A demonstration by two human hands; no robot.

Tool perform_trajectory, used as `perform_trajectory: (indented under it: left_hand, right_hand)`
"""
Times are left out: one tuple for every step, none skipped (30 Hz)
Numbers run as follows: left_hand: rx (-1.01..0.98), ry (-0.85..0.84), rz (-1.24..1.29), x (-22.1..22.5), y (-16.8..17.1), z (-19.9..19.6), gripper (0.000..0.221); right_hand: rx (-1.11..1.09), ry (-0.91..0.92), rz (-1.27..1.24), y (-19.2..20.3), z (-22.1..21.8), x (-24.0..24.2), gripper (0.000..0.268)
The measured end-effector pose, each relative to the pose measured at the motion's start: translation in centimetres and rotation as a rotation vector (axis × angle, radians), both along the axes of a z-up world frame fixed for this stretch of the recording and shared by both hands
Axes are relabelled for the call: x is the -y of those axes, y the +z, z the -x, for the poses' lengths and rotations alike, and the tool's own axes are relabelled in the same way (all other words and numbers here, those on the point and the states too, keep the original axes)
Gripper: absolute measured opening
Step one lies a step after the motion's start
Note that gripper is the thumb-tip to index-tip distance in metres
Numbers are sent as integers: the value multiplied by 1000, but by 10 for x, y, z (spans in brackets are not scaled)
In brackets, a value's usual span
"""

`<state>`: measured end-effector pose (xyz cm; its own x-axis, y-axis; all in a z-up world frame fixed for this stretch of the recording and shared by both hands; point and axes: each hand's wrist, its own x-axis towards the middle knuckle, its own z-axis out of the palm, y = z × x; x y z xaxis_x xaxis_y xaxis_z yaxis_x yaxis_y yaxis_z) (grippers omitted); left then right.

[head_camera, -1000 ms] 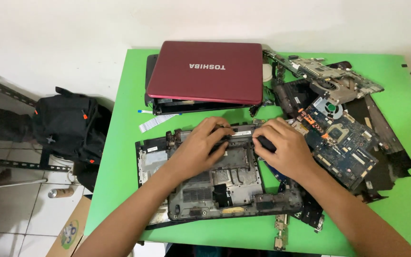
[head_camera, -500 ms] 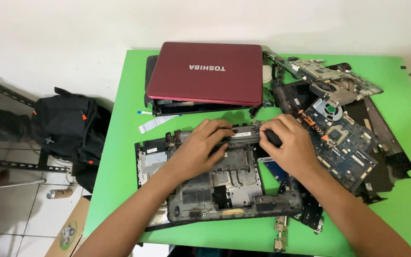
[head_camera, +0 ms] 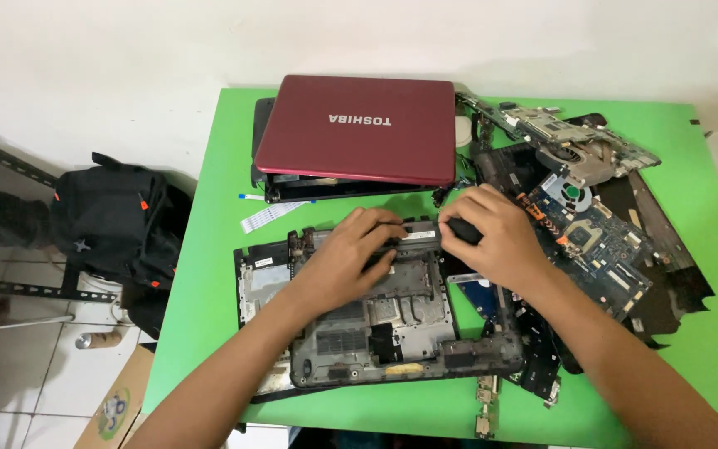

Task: Detaching and manipulating internal ribbon cables and connectors during the disassembly of a laptop on a repair bench.

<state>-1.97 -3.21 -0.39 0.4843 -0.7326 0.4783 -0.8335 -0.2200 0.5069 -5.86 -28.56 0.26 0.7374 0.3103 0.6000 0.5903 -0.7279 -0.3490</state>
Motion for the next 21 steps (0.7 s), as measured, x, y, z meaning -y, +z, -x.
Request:
perform_trajectory:
  left_hand:
    - [5,2,-3,0,0,0,23]
    - [-6,2,2,1,0,0,23]
    - [-14,0,4,0,1,-1,23]
    - [-6,1,-2,-1,4,-3,23]
    - [-3,0,-2,0,5,-1,22]
    - [-1,-1,-2,0,5,0,22]
    - [-6,-3,-3,0,6,0,22]
    - [-6,-2,-13,-1,6,0,22]
    - [-10,-1,-21,-1,5,2,22]
    - [-19,-1,-21,0,5,2,22]
    - [-9,-3,-18,0,5,2,22]
    - [0,-5,-15,-1,6,2,22]
    - [5,-1,-15,0,6,2,22]
    - [3,-2,-8,0,7,2,23]
    - [1,-5,-1,0,8,2,23]
    - [7,-4,-1,0,9,1,23]
    - [1,-10,6,1,9,2,22]
    - [-5,-17,13,1,8,2,21]
    - [-18,-21,10,1,7,4,21]
    - [-21,-16,4,0,6,5,22]
    - [-9,-12,2,1,8,2,23]
  right_hand:
    - [5,2,-3,-3,-2,-2,5]
    - [-8,-24,27,-5,-4,-3,3]
    - [-19,-52,53,-7,-8,-5,3]
    - [-11,-51,46,-8,-8,-9,3]
    - [-16,-57,48,-11,-6,-12,3]
    - [-22,-62,50,-14,-4,-15,5]
    - [-27,-63,49,-14,-3,-13,5]
    - [-4,-56,68,-14,-3,-12,5]
    - [15,-47,89,-14,-1,-11,5]
    - [6,-47,90,-12,1,-12,5]
    - [2,-13,77,-9,2,-13,7]
    - [-3,20,64,-5,4,-15,9]
    - [3,23,64,-6,3,-14,9]
    - [20,22,64,-7,3,-13,9]
    - [37,20,64,-8,3,-12,10]
    - [42,21,64,-11,0,-10,10]
    - [78,-45,69,-16,0,-8,6]
    - [113,-111,74,-22,1,-6,4]
    - [99,-115,71,-21,2,-7,4]
    - [83,-72,51,-19,3,-8,5]
    - [80,-30,33,-14,0,-7,7]
